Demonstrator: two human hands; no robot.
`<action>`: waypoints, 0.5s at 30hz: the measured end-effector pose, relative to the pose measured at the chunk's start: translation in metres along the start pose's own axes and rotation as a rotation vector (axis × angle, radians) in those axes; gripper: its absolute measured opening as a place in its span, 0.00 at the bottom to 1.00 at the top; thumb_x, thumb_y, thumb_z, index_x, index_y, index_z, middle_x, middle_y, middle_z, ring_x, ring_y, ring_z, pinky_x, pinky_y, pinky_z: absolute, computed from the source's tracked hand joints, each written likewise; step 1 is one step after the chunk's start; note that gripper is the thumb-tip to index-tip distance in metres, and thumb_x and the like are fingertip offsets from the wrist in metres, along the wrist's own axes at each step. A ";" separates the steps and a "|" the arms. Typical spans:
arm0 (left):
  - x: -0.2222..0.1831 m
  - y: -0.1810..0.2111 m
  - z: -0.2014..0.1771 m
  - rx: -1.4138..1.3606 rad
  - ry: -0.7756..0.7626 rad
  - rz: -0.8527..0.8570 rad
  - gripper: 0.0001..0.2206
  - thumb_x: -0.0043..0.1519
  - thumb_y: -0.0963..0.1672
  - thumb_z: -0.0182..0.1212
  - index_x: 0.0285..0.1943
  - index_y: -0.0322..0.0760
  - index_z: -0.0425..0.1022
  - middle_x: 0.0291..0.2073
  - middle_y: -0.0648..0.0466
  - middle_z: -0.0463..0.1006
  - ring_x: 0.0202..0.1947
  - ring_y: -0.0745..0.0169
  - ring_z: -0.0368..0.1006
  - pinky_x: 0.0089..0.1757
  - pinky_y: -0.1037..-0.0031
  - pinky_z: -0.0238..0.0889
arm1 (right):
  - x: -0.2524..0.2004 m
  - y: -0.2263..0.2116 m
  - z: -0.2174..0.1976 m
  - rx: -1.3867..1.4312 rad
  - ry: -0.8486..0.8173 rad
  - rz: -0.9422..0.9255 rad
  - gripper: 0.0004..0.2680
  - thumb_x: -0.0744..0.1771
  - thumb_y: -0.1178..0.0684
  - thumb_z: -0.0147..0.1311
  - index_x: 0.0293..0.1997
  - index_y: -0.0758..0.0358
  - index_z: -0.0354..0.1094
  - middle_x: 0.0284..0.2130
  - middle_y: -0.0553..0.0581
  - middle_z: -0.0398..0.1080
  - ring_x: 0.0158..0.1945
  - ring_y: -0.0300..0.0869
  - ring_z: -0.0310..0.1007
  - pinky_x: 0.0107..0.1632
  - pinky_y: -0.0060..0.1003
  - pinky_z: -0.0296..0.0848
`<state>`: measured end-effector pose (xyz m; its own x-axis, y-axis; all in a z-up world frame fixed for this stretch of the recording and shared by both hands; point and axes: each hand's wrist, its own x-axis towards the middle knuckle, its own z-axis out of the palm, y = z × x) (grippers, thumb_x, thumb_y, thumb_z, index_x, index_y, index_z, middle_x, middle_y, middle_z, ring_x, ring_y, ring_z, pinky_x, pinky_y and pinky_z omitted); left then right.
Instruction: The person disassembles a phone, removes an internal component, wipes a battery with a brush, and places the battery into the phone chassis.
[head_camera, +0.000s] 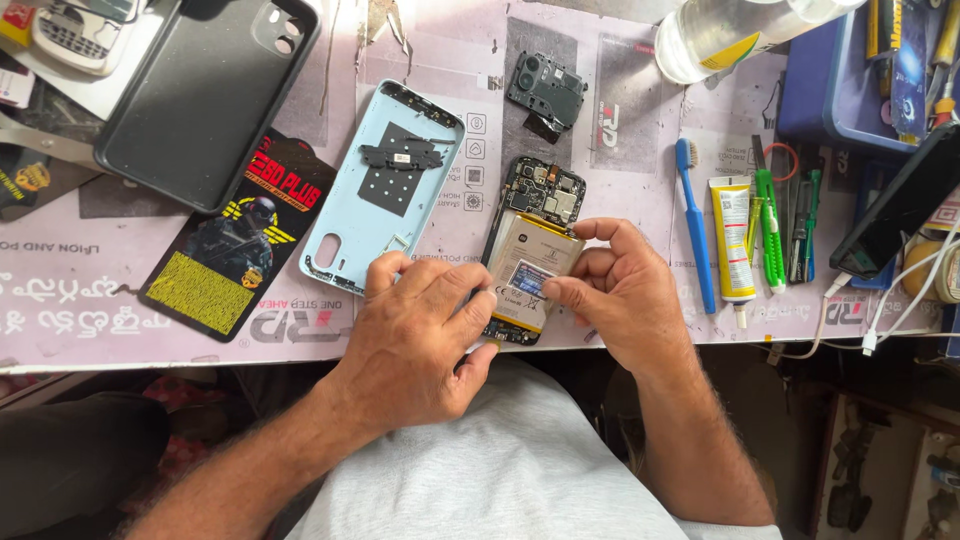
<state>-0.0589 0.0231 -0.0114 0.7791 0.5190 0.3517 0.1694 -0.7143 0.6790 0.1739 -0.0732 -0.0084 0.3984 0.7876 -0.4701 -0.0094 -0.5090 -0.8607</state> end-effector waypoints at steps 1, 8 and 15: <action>0.000 -0.001 0.001 0.001 -0.002 0.002 0.19 0.49 0.44 0.70 0.47 0.30 0.78 0.51 0.50 0.75 0.51 0.55 0.70 0.53 0.54 0.51 | 0.000 0.001 0.000 -0.005 -0.014 -0.009 0.19 0.63 0.65 0.65 0.58 0.69 0.62 0.31 0.59 0.77 0.26 0.30 0.69 0.25 0.22 0.67; 0.002 -0.005 0.002 -0.021 -0.007 0.027 0.16 0.51 0.41 0.67 0.47 0.28 0.78 0.48 0.50 0.76 0.47 0.57 0.74 0.54 0.59 0.55 | -0.006 0.002 0.005 -0.246 0.054 -0.208 0.20 0.61 0.64 0.67 0.59 0.71 0.68 0.35 0.51 0.70 0.26 0.26 0.63 0.26 0.20 0.65; 0.006 -0.006 0.002 -0.067 -0.013 0.047 0.12 0.51 0.40 0.68 0.43 0.28 0.76 0.48 0.48 0.76 0.47 0.57 0.74 0.53 0.58 0.60 | -0.004 -0.007 0.007 -0.337 0.059 -0.196 0.20 0.60 0.63 0.68 0.58 0.70 0.68 0.31 0.51 0.72 0.25 0.25 0.63 0.26 0.19 0.67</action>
<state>-0.0540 0.0300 -0.0147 0.7931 0.4790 0.3761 0.0919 -0.7046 0.7036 0.1656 -0.0704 -0.0022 0.4152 0.8648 -0.2825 0.3697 -0.4441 -0.8161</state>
